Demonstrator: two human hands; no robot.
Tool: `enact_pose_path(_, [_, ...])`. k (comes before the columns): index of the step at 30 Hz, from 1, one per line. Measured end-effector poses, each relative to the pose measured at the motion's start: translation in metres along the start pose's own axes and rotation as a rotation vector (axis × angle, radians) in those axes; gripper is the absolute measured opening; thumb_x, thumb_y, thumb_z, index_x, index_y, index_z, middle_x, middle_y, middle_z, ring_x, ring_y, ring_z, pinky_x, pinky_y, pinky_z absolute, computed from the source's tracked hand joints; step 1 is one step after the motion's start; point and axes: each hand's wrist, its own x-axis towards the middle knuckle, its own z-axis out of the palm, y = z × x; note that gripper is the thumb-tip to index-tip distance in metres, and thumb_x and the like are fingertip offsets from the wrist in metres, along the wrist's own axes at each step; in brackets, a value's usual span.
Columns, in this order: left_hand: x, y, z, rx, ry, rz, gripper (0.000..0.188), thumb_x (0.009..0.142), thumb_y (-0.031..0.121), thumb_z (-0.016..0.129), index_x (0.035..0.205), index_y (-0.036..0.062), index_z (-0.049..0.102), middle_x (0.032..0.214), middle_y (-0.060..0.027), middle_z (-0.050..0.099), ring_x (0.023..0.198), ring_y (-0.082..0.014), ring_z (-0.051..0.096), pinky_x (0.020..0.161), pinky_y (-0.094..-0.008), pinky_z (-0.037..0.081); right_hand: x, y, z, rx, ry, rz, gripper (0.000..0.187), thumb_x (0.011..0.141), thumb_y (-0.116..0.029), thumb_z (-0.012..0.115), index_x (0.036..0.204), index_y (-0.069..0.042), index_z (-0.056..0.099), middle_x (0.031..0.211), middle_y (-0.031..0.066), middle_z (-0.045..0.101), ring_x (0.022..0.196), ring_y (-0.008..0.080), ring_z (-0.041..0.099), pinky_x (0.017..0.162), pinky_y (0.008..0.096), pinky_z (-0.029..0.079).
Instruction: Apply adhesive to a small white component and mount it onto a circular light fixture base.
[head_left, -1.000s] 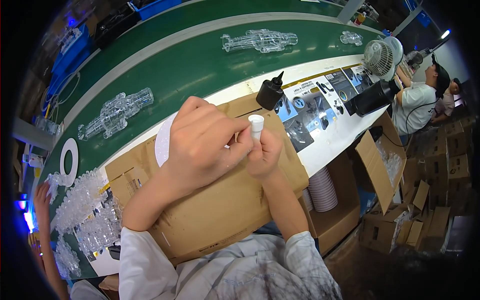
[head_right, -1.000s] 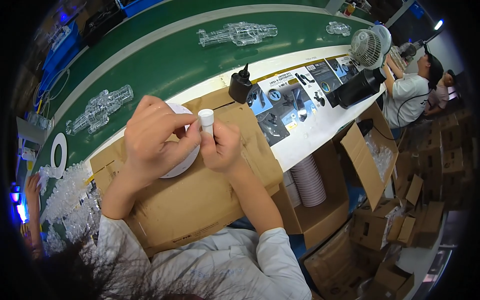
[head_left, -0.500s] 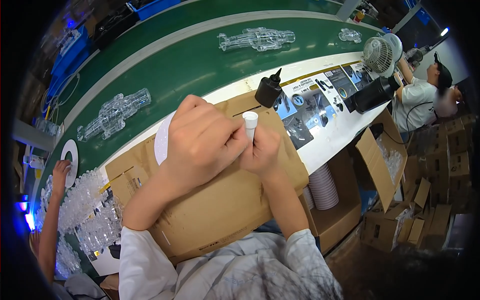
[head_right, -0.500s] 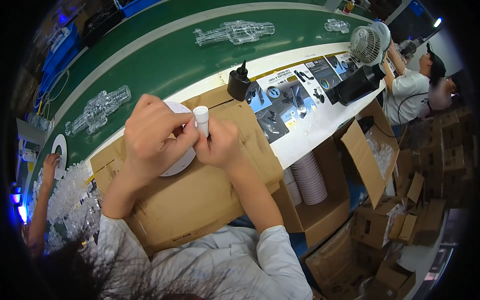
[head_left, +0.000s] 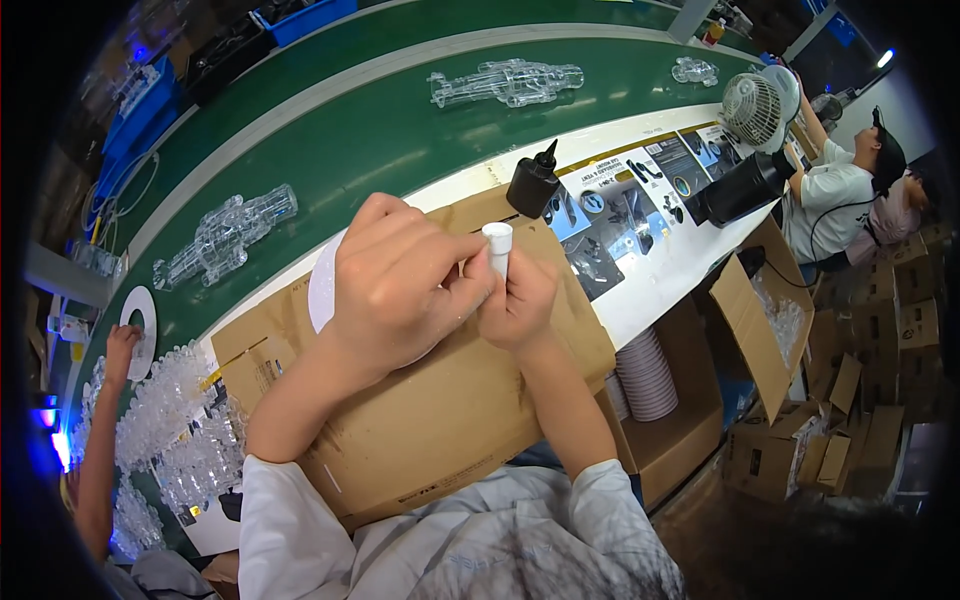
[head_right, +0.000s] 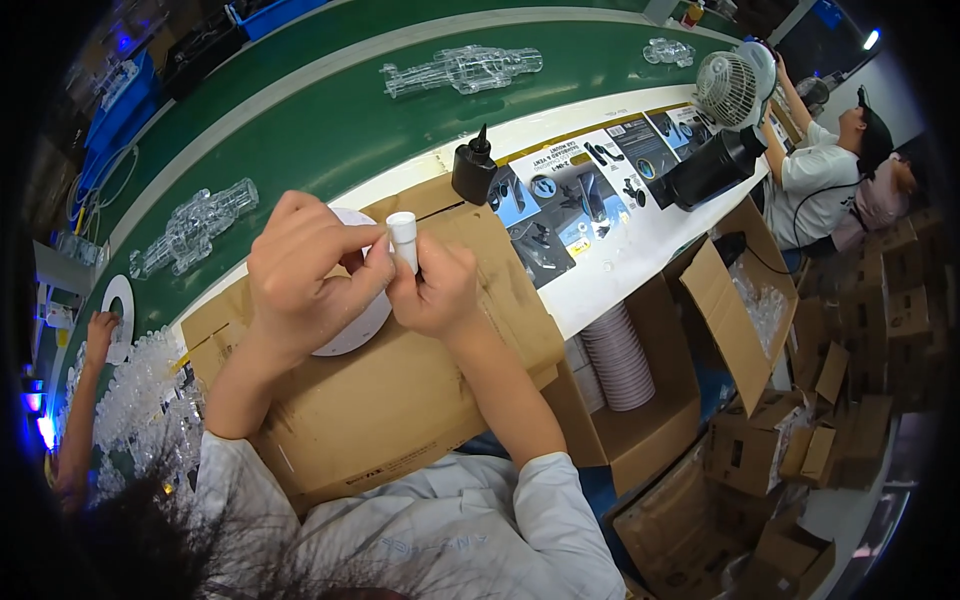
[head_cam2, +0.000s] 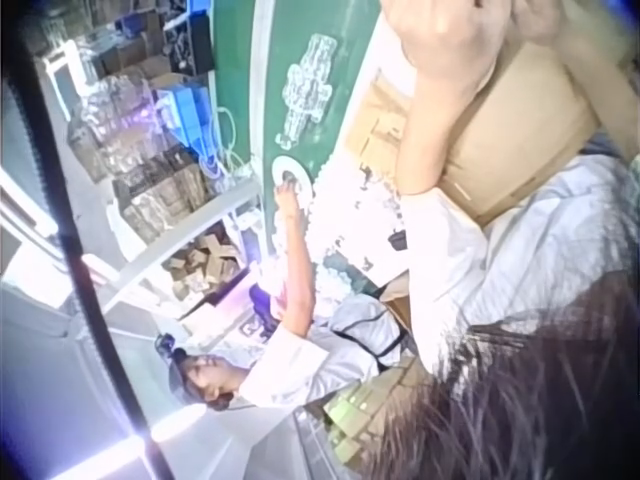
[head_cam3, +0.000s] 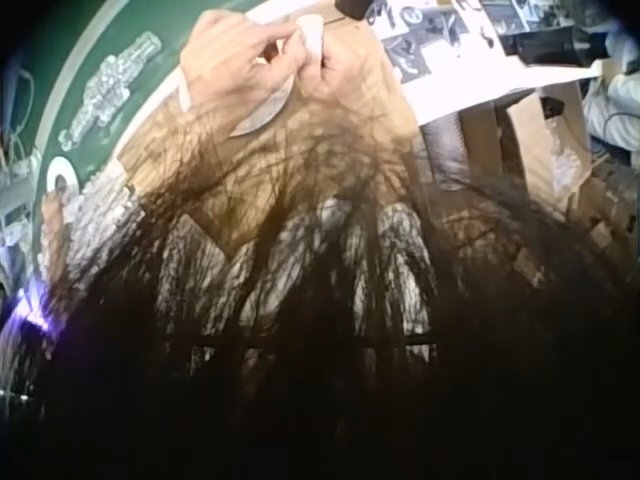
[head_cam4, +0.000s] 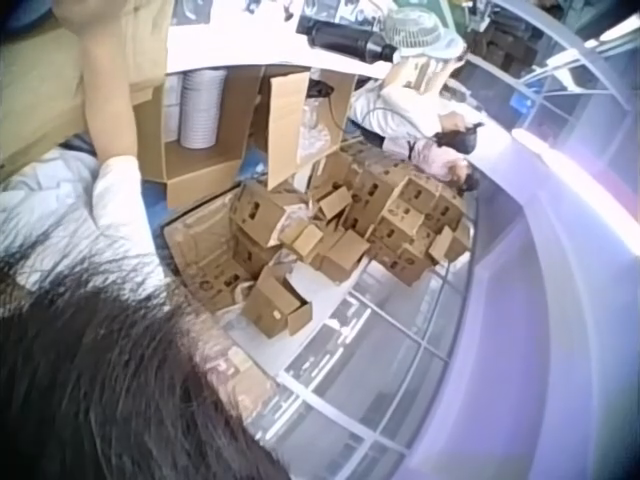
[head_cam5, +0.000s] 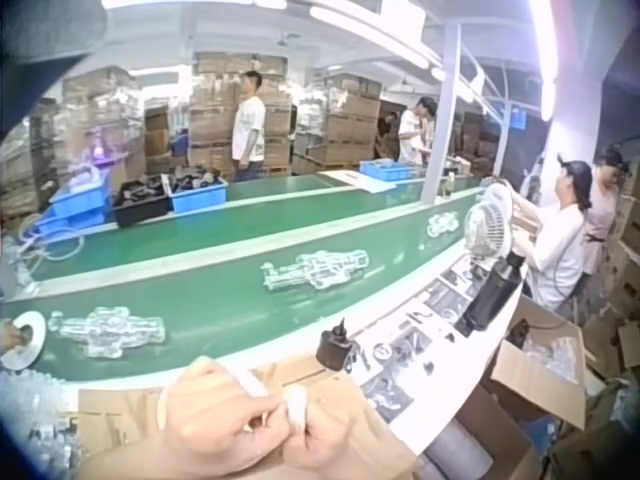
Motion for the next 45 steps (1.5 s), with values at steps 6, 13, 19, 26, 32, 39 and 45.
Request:
enact_pose_path(6, [-0.003, 0.002, 0.003, -0.032, -0.008, -0.014, 0.015, 0.063, -0.003, 0.077, 0.071, 0.0041, 0.067, 0.058, -0.0024, 0.056, 0.052, -0.0196, 0.052, 0.060, -0.0319, 0.042, -0.001, 0.002, 0.006, -0.008, 0.041, -0.119, 0.017, 0.087, -0.010, 0.063, 0.074, -0.001, 0.055, 0.060, 0.0113, 0.058, 0.048, 0.0274, 0.059, 0.046, 0.0351, 0.046])
enact_pose_path(13, [0.003, 0.004, 0.002, -0.074, 0.055, -0.036, 0.015, 0.063, -0.003, 0.076, 0.071, 0.0051, 0.067, 0.058, -0.0017, 0.057, 0.053, -0.0177, 0.054, 0.060, -0.0313, 0.042, -0.014, 0.011, -0.001, 0.145, -0.012, 0.108, 0.026, 0.097, -0.016, 0.052, 0.085, 0.005, 0.062, 0.067, 0.0066, 0.062, 0.057, 0.0137, 0.058, 0.051, 0.0289, 0.044])
enact_pose_path(19, [-0.001, 0.000, -0.001, -0.068, 0.003, -0.033, 0.015, 0.066, -0.004, 0.079, 0.076, 0.0042, 0.071, 0.058, -0.0017, 0.060, 0.052, -0.0160, 0.055, 0.060, -0.0294, 0.042, -0.010, 0.005, -0.002, 0.133, 0.001, 0.062, 0.016, 0.089, -0.006, 0.054, 0.076, 0.001, 0.057, 0.059, 0.0100, 0.055, 0.048, 0.0226, 0.054, 0.047, 0.0333, 0.041])
enact_pose_path(26, [-0.007, -0.003, 0.004, -0.052, 0.021, -0.005, 0.014, 0.066, -0.002, 0.080, 0.075, 0.0047, 0.070, 0.057, -0.0011, 0.058, 0.050, -0.0163, 0.053, 0.060, -0.0304, 0.042, -0.008, 0.000, 0.001, 0.094, 0.004, 0.043, 0.018, 0.091, -0.009, 0.055, 0.079, 0.003, 0.061, 0.060, 0.0081, 0.057, 0.051, 0.0172, 0.054, 0.048, 0.0300, 0.042])
enact_pose_path(32, [-0.008, -0.004, 0.003, -0.013, -0.044, 0.033, 0.015, 0.064, -0.001, 0.079, 0.074, 0.0037, 0.068, 0.058, -0.0028, 0.057, 0.053, -0.0200, 0.054, 0.060, -0.0325, 0.043, -0.002, 0.002, 0.002, -0.086, -0.002, -0.101, 0.014, 0.085, -0.009, 0.064, 0.077, 0.001, 0.059, 0.061, 0.0117, 0.058, 0.050, 0.0285, 0.058, 0.048, 0.0347, 0.045])
enact_pose_path(39, [-0.007, -0.003, -0.007, 0.108, -0.215, 0.073, 0.017, 0.067, 0.001, 0.077, 0.081, 0.0038, 0.068, 0.067, -0.0050, 0.059, 0.063, -0.0230, 0.057, 0.065, -0.0359, 0.045, -0.015, 0.012, 0.005, -0.002, -0.016, 0.124, 0.022, 0.092, -0.013, 0.060, 0.074, -0.001, 0.055, 0.058, 0.0105, 0.054, 0.048, 0.0247, 0.055, 0.046, 0.0354, 0.042])
enact_pose_path(45, [-0.009, 0.000, -0.027, 0.044, -0.200, -0.006, 0.014, 0.071, 0.009, 0.072, 0.072, 0.0070, 0.059, 0.067, -0.0056, 0.059, 0.066, -0.0241, 0.057, 0.070, -0.0365, 0.044, -0.023, 0.002, 0.000, 0.297, -0.050, 0.298, 0.035, 0.103, -0.027, 0.046, 0.078, -0.003, 0.050, 0.062, -0.0019, 0.044, 0.053, 0.0067, 0.039, 0.047, 0.0265, 0.030])
